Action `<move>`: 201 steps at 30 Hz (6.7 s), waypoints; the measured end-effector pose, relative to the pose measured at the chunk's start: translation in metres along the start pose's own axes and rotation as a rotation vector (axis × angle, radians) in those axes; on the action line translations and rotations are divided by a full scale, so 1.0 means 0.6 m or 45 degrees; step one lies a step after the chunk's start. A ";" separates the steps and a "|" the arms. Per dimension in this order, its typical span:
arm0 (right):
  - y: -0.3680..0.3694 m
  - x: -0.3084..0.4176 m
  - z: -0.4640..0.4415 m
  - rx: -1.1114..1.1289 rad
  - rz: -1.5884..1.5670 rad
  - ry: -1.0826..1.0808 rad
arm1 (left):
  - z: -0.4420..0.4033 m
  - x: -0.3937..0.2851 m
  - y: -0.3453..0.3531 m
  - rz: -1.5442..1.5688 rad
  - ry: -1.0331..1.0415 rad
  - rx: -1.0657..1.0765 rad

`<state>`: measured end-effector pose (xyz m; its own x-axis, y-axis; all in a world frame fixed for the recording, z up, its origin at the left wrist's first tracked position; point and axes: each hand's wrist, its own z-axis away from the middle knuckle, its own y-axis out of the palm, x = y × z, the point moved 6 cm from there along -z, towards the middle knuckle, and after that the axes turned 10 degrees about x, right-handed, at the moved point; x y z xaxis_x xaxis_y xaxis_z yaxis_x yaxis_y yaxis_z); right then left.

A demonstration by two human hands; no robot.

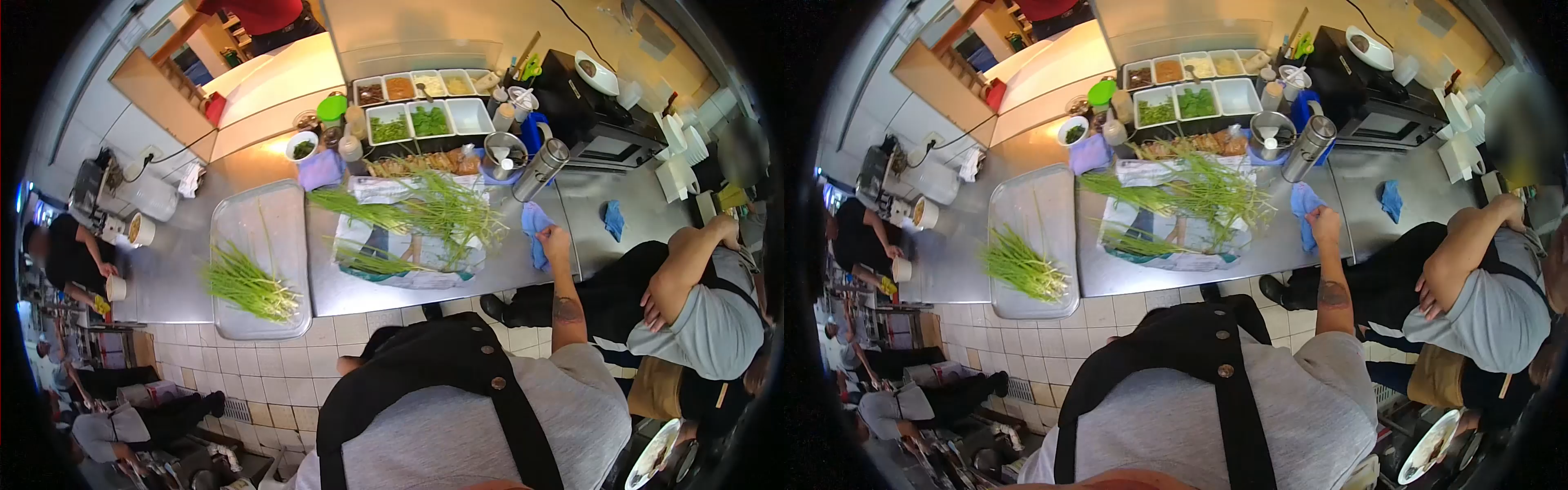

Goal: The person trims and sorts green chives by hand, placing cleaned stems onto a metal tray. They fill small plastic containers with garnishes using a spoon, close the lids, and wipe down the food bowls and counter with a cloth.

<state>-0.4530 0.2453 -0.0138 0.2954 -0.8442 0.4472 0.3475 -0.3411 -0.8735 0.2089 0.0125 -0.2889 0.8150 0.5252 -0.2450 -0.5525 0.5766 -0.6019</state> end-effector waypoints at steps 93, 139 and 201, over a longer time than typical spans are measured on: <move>0.007 0.255 0.052 -0.696 0.134 -0.209 | 0.276 -0.648 -0.327 0.823 1.347 0.757; 0.163 0.845 -0.460 0.021 0.471 -1.123 | 0.224 -1.097 -0.445 0.117 1.800 0.001; 0.195 0.716 -0.289 0.394 0.752 -0.837 | 0.336 -1.226 -0.367 0.844 1.958 0.227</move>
<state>-0.4397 -0.2287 0.0426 0.9107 -0.4101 0.0489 0.1742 0.2739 -0.9458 -0.3038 -0.3746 0.1772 -0.2069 -0.3042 -0.9299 -0.7699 0.6371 -0.0371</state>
